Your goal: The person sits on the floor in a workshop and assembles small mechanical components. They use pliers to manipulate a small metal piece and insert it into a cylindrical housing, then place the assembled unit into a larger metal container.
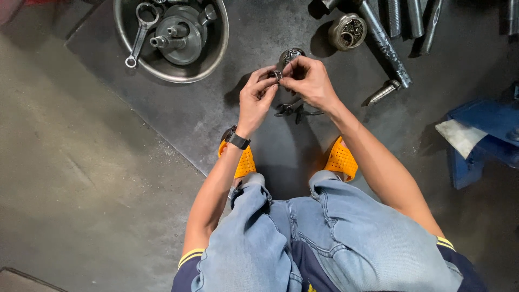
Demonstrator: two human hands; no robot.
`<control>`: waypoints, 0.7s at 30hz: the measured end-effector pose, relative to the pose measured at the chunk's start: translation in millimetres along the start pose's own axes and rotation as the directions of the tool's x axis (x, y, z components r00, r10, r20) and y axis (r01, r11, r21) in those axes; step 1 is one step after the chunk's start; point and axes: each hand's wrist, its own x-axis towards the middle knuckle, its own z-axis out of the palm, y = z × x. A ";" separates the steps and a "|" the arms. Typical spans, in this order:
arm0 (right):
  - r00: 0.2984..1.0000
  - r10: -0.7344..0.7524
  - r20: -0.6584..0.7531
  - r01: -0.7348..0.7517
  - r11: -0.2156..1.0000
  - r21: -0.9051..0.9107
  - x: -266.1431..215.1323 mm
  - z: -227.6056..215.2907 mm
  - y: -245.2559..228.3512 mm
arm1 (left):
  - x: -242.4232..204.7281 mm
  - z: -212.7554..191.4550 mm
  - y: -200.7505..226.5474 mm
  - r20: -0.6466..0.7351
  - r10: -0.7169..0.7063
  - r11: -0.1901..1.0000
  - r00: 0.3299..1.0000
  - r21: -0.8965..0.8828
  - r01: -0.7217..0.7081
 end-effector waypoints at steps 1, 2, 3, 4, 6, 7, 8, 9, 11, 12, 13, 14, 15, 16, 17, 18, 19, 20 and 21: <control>0.998 -0.051 -0.025 0.052 0.998 0.028 2.2 -0.4 8.6 | -0.3 0.7 -5.7 0.018 -0.003 0.996 1.000 -0.090 0.005; 0.994 -0.101 -0.051 0.104 0.993 0.055 4.4 -0.7 17.3 | -0.8 1.3 -11.4 0.035 -0.005 0.984 0.999 -0.178 0.012; 0.994 -0.099 -0.052 0.102 0.993 0.055 4.0 -0.9 17.4 | -1.1 1.8 -9.6 0.037 -0.007 0.984 0.999 -0.179 0.013; 0.994 -0.098 -0.056 0.102 0.993 0.063 3.7 -1.2 17.5 | -1.4 2.4 -7.8 0.027 -0.023 0.978 0.999 -0.207 0.028; 0.993 -0.098 -0.059 0.102 0.992 0.072 1.4 -1.7 11.2 | -1.4 3.0 -9.2 0.018 -0.039 0.971 0.999 -0.235 0.042; 0.995 -0.074 -0.067 0.083 0.987 0.140 -0.5 -1.9 5.0 | -1.2 2.9 -12.6 0.006 -0.060 0.962 0.998 -0.266 0.059; 0.996 -0.050 -0.072 0.064 0.976 0.207 -2.4 -1.9 -1.1 | -1.2 2.7 -16.0 -0.007 -0.081 0.952 0.997 -0.298 0.076; 0.996 -0.050 -0.072 0.064 0.976 0.208 1.5 -5.1 3.2 | 0.2 1.2 -14.3 -0.007 -0.081 0.952 0.997 -0.297 0.076; 0.925 -0.320 -0.204 0.206 0.875 -0.438 8.0 -11.8 12.9 | 0.7 -0.4 -11.6 -0.042 -0.152 0.941 0.988 -0.312 0.131; 0.926 -0.318 -0.202 0.205 0.875 -0.438 8.4 -9.4 18.1 | 0.1 -0.5 -10.8 -0.043 -0.154 0.940 0.987 -0.313 0.133; 0.936 -0.327 -0.132 0.188 0.779 -0.599 8.8 -7.1 23.1 | -0.3 -0.4 -9.7 -0.049 -0.172 0.929 0.984 -0.340 0.146; 0.944 -0.324 -0.063 0.175 0.652 -0.738 10.3 -5.2 27.3 | 0.9 -0.5 -8.5 -0.053 -0.187 0.918 0.981 -0.366 0.155; 0.944 -0.325 -0.064 0.174 0.651 -0.738 11.9 -2.8 30.3 | 0.9 -0.7 -8.7 -0.052 -0.186 0.918 0.981 -0.366 0.155; 0.931 -0.363 -0.032 0.200 0.585 -0.786 13.3 -0.4 33.6 | 0.6 -0.5 -9.2 -0.054 -0.183 0.923 0.982 -0.353 0.152; 0.918 -0.397 0.002 0.224 0.515 -0.827 14.6 2.2 36.9 | 0.1 -0.5 -9.7 -0.056 -0.179 0.928 0.982 -0.341 0.150; 0.918 -0.397 0.004 0.227 0.515 -0.827 15.2 1.5 35.8 | -0.8 -0.8 -10.8 -0.058 -0.180 0.929 0.982 -0.340 0.150; 0.928 -0.371 -0.017 0.198 0.535 -0.821 15.8 0.8 34.7 | -1.7 -1.2 -11.9 -0.055 -0.178 0.925 0.983 -0.349 0.148; 0.938 -0.345 -0.040 0.169 0.555 -0.815 16.9 -0.2 33.5 | -1.7 -1.6 -12.9 -0.050 -0.175 0.922 0.983 -0.359 0.145; 0.937 -0.346 -0.040 0.170 0.556 -0.814 17.7 0.2 29.5 | -1.3 -3.3 -12.4 -0.051 -0.174 0.923 0.983 -0.357 0.145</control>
